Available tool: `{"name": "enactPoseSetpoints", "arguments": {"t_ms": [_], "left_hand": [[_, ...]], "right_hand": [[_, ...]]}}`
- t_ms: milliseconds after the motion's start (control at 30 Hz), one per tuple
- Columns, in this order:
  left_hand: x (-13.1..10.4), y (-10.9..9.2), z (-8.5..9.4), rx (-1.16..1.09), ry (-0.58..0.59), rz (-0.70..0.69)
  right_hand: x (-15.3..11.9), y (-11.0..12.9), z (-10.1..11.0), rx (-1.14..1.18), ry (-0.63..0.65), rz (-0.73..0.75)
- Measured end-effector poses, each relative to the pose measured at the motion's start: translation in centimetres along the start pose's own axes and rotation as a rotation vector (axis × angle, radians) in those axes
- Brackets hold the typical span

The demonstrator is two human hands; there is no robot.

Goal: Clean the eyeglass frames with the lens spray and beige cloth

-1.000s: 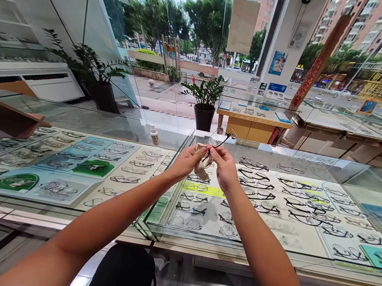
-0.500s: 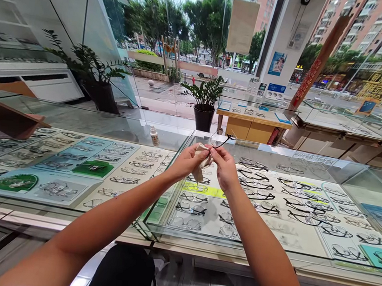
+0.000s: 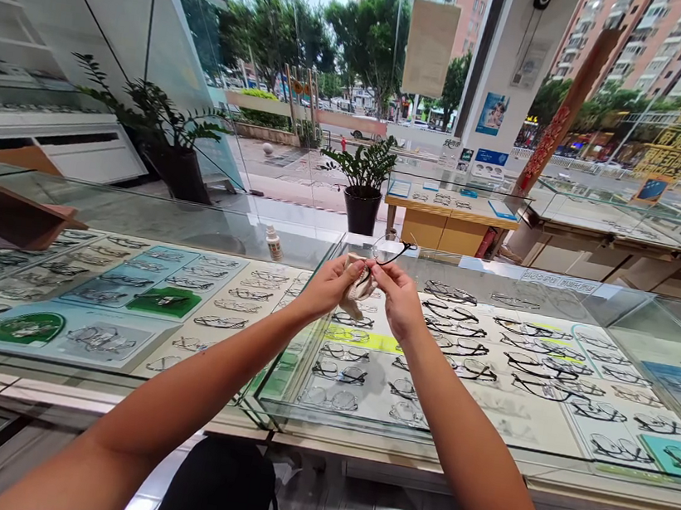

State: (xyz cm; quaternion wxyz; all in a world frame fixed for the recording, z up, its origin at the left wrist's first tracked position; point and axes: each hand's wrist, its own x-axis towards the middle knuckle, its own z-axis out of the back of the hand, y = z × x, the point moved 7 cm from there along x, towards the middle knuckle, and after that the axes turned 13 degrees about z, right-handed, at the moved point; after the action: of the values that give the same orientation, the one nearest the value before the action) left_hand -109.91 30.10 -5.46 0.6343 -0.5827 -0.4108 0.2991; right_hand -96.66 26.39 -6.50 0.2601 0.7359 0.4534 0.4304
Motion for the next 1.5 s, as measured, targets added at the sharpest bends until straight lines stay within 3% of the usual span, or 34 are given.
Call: {"name": "enactPoseSetpoints", "arguments": {"t_ms": [167,300,567,900,1133,1267,1500], "left_hand": [[0.0,-0.6,0.0,0.103,0.031,-0.092],[-0.2,-0.7,-0.4,0.117,0.086,-0.054],[-0.4,-0.9,-0.2,0.156,0.035,-0.072],[-0.4,-0.6,-0.5,0.152,0.101,-0.061],[-0.3,-0.8,0.3,0.136,-0.054,-0.105],[0.2,-0.2,1.1,0.126,-0.09,-0.063],[-0.1,-1.1,0.0,0.195,0.124,-0.05]], "right_hand": [[0.1,0.3,0.2,-0.013,-0.011,0.007],[0.2,0.1,0.5,-0.021,-0.022,-0.006],[0.1,-0.3,0.3,0.002,-0.001,-0.051],[0.2,-0.3,0.6,0.002,-0.001,-0.042],[-0.1,-0.5,-0.2,0.026,0.029,-0.044],[0.0,-0.4,-0.2,0.012,0.037,-0.042],[0.4,0.0,0.9,-0.041,-0.025,-0.03]]}}
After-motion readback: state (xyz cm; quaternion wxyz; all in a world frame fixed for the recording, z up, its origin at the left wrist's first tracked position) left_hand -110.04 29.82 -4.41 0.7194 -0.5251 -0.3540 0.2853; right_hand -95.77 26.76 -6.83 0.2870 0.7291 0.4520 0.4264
